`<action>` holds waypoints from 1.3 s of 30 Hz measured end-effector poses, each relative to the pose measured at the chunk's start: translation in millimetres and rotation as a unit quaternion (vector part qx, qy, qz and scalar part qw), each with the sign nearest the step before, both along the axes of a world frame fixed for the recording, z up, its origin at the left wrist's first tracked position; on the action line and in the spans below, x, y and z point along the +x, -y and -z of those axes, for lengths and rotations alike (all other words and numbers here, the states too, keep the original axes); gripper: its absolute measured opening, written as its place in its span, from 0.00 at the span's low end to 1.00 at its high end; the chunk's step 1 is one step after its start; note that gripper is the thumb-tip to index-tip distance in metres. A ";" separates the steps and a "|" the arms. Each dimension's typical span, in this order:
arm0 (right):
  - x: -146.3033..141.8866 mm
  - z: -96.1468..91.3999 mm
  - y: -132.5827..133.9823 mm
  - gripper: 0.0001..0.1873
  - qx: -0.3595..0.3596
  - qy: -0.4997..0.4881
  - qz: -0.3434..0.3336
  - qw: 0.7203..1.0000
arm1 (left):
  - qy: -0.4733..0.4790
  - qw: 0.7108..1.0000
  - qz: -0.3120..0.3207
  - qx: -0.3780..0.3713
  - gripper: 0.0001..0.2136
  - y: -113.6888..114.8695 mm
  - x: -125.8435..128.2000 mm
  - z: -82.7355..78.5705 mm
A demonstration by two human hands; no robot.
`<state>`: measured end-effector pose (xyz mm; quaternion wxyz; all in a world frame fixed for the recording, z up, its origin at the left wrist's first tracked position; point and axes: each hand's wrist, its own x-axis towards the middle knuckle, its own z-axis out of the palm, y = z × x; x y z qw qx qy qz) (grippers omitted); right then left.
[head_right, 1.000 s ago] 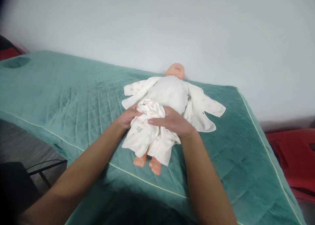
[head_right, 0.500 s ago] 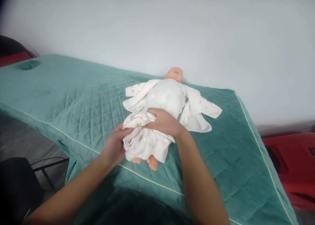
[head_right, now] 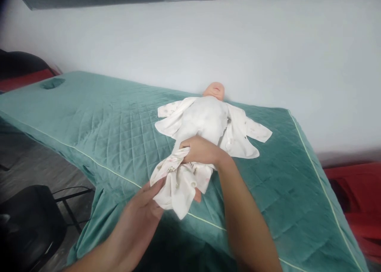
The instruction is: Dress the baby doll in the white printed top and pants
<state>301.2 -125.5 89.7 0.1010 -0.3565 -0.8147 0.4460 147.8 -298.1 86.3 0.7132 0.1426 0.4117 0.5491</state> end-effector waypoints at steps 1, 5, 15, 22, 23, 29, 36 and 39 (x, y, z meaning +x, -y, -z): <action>0.0 -0.7 0.2 0.06 0.001 0.003 -0.004 1.000 | 0.006 1.000 -0.007 -0.004 0.20 2.9 1.2 4.3; -1.1 -1.7 1.4 0.06 0.011 0.025 -0.016 0.999 | 0.004 0.999 -0.039 -0.010 0.20 10.1 -0.1 28.3; -3.8 -2.5 5.6 0.14 0.026 0.109 0.020 0.993 | -0.132 0.990 -0.042 -0.007 0.17 0.3 -23.6 61.8; -3.0 -7.8 9.5 0.18 0.034 0.140 0.021 0.989 | -0.194 0.980 -0.025 0.035 0.11 -2.8 -26.1 63.7; -2.7 -6.9 8.8 0.18 0.035 0.138 0.019 0.990 | -0.188 0.981 -0.020 0.038 0.11 -3.2 -26.6 63.3; 0.5 -4.4 4.5 0.21 0.005 0.085 -0.014 0.996 | -0.118 0.991 0.023 0.063 0.15 -11.7 -30.5 62.7; 5.6 -11.7 7.1 0.20 -0.008 0.040 0.001 0.999 | -0.198 0.966 0.043 0.158 0.14 -39.3 -43.8 77.8; 7.7 -12.5 7.0 0.20 -0.020 0.024 0.007 0.999 | -0.254 0.948 0.071 0.181 0.14 -55.4 -57.1 74.5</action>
